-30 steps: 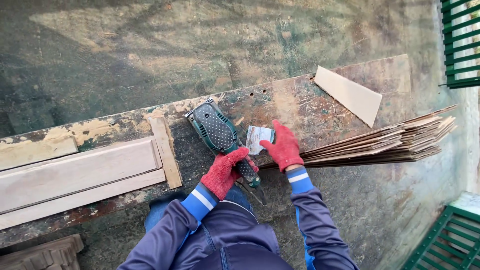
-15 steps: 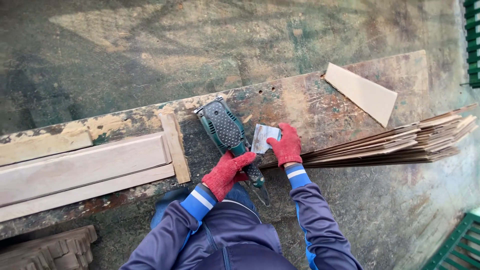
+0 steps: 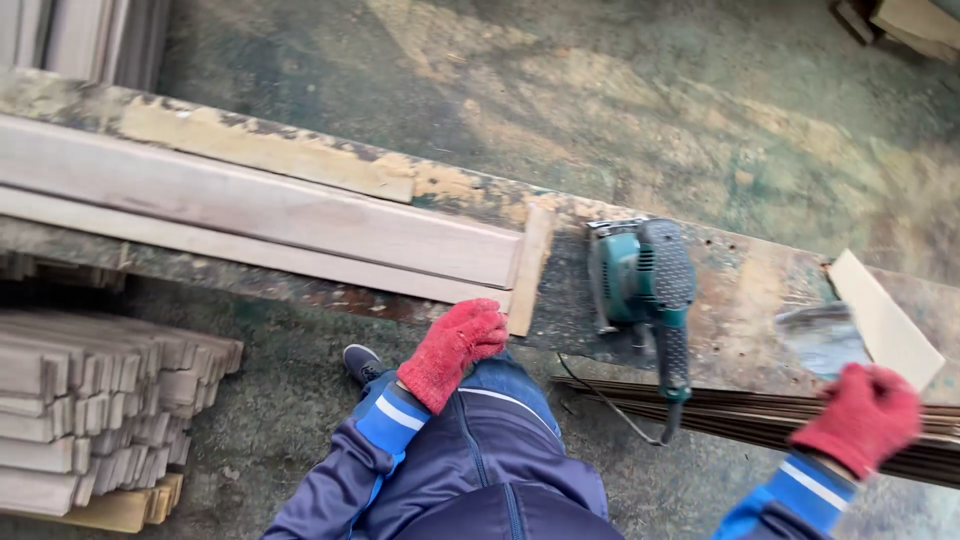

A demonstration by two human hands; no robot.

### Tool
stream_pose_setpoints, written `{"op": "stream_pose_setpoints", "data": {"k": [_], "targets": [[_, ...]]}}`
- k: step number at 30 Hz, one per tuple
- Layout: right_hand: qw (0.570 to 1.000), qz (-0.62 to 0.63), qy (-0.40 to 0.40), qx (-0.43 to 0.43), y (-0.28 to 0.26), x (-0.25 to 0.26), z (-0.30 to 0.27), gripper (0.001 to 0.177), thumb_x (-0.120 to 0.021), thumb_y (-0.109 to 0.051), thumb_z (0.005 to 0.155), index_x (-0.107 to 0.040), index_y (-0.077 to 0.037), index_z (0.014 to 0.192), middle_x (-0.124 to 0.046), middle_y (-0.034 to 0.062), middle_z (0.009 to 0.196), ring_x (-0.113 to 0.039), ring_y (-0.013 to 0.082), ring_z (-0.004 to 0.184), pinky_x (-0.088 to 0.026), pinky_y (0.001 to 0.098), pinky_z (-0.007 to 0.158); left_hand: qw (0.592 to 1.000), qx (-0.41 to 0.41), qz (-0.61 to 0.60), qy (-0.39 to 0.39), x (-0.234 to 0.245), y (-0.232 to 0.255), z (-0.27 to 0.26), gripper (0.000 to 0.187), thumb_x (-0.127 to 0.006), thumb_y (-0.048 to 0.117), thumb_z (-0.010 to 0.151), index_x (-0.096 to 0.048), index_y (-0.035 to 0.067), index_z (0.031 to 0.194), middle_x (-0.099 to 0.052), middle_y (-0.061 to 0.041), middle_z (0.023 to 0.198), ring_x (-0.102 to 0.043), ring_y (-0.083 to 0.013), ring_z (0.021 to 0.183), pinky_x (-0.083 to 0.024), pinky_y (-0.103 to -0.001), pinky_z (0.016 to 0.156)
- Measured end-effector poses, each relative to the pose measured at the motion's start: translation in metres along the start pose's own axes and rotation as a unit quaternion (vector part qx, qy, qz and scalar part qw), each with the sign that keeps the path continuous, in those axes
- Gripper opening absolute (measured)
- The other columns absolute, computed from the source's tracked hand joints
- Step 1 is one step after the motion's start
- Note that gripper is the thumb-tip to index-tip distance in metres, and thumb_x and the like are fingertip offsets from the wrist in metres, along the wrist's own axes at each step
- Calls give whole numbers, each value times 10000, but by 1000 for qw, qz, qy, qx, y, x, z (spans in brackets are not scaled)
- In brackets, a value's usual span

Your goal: The recorder uses an electric orbital sander and manual sandpaper to smooth wooden planks on a workbench.

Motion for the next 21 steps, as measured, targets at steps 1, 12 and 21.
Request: {"op": "stream_pose_setpoints", "data": {"k": [1,12,21], "targets": [[998,19,-8,66,-36,10,-8,142,-701,40,1210,-594,-23,1280,-629,68,1072,-587,122,785,-562,246,687,999,-17,31,-2,11,10,-14,408,-724,43,896,-664,6,1298,-743,-129,1077,-709,-210,903,-576,-299,778],[864,121,-488,35,-291,-346,-392,189,-838,16,794,-729,-31,941,-727,97,885,-681,147,876,-563,345,837,843,-186,501,61,103,113,-169,625,-770,512,838,-605,333,1413,-650,2,1387,-628,-215,1267,-484,-372,1118],[836,142,-510,-148,-308,-425,-562,925,-964,-280,574,-592,-49,1389,-687,177,1237,-630,271,1151,-508,497,1033,534,-518,630,224,156,185,-222,618,-615,434,903,-609,73,1404,-655,-154,1351,-666,-323,1125,-566,-403,926]]}}
Point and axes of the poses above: each hand's wrist, its own z-axis towards the middle knuckle, its own x-axis out of the back of the hand, y = z × x, the point moved 9 cm from there along z, towards the middle knuckle
